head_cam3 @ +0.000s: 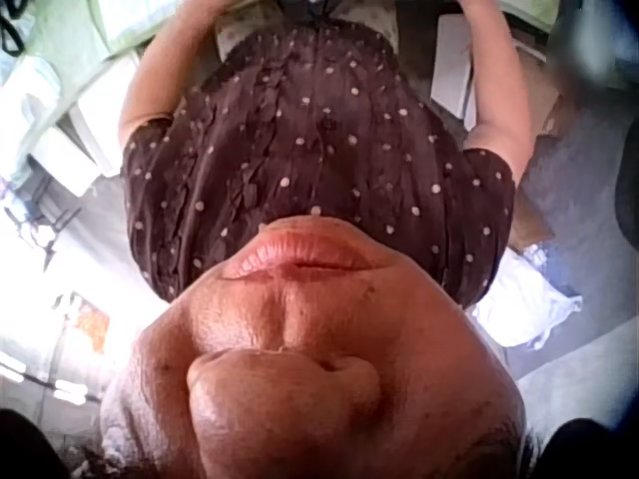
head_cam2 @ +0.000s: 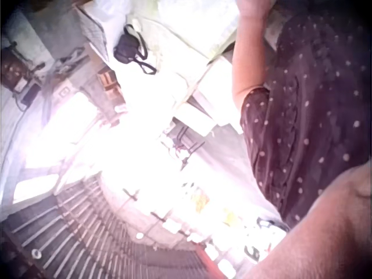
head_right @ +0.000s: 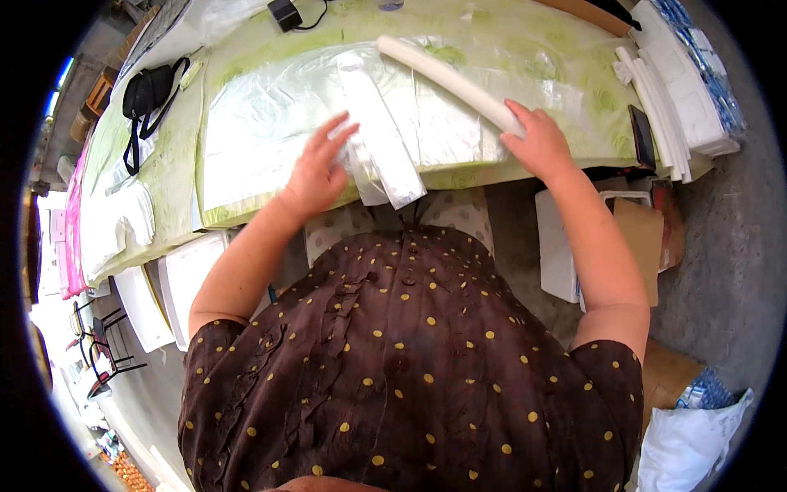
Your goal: The person repeatedly wraps small white rectangular items in clear plastic film on a workbench. They unroll the film, place the item, fold the film around it, and place the wrapped item into a white tray. The process is repeated multiple times.
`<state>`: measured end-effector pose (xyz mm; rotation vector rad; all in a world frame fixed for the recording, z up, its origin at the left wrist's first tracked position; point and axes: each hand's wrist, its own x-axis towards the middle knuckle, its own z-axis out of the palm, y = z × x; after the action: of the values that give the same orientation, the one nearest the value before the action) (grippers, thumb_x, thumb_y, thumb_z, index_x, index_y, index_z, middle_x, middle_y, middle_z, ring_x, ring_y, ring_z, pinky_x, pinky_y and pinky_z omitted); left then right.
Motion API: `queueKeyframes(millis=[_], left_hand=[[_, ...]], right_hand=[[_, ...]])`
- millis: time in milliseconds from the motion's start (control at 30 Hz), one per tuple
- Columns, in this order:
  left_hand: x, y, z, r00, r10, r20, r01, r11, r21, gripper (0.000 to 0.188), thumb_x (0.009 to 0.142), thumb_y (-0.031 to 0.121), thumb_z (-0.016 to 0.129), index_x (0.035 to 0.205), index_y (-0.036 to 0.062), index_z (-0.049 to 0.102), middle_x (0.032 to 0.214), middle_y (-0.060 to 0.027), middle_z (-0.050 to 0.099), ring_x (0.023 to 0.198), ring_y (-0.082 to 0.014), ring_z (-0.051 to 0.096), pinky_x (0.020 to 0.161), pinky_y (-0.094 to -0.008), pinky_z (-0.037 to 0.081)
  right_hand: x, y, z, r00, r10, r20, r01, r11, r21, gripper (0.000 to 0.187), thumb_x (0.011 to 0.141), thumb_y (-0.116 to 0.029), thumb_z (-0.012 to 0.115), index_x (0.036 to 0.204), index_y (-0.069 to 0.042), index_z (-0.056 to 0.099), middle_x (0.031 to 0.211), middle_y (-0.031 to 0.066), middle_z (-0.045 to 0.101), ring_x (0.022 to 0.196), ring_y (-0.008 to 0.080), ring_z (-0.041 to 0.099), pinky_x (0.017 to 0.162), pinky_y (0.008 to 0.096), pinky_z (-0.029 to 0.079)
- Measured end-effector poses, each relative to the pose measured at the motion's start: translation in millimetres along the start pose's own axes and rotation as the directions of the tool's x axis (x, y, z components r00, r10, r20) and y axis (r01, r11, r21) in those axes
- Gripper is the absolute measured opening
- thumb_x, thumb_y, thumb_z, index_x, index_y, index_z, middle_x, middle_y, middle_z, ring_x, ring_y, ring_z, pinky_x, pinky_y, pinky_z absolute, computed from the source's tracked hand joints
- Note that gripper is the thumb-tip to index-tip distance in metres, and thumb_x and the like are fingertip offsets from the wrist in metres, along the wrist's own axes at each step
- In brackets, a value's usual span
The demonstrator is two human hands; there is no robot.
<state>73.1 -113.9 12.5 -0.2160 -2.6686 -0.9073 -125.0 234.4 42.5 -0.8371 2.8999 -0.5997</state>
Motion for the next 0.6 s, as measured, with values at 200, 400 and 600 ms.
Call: queueKeyframes(millis=[200,400,600], left_hand=[[47,-53,-26,0.996,-0.024,-0.081,0.054,0.918,0.394,0.064,0.079,-0.005,0.056,0.133,0.0273,0.065,0.158,-0.0094,0.039,0.139,-0.0342,0.043,0.116,-0.0457,0.038],[81,-75,-52,0.951,0.044,0.306,-0.21,0.819,0.534,0.053,0.081,-0.005,0.057,0.121,0.0264,0.072,0.155,-0.0014,0.045,0.148,-0.0284,0.033,0.122,-0.0475,0.028],[69,-58,-54,0.904,-0.059,0.424,-0.158,0.875,0.457,0.064,0.08,0.009,0.062,0.141,0.024,0.055,0.151,-0.0018,0.049,0.148,-0.0284,0.034,0.126,-0.0523,0.017]], right_hand=[[-29,-75,31,0.838,-0.494,-0.23,0.483,0.869,-0.106,0.049,0.083,-0.036,0.071,0.128,-0.017,0.067,0.128,0.013,0.058,0.123,0.0353,0.049,0.11,0.048,0.034],[-62,-146,70,0.77,-0.631,-0.094,0.638,0.761,0.117,0.06,0.073,-0.034,0.082,0.125,-0.009,0.064,0.134,0.0131,0.053,0.129,0.036,0.043,0.114,0.0531,0.029],[-64,-149,103,0.788,-0.59,-0.173,0.579,0.807,-0.115,0.058,0.073,-0.02,0.081,0.126,-0.018,0.058,0.14,0.0097,0.044,0.138,0.0347,0.036,0.118,0.0632,0.021]])
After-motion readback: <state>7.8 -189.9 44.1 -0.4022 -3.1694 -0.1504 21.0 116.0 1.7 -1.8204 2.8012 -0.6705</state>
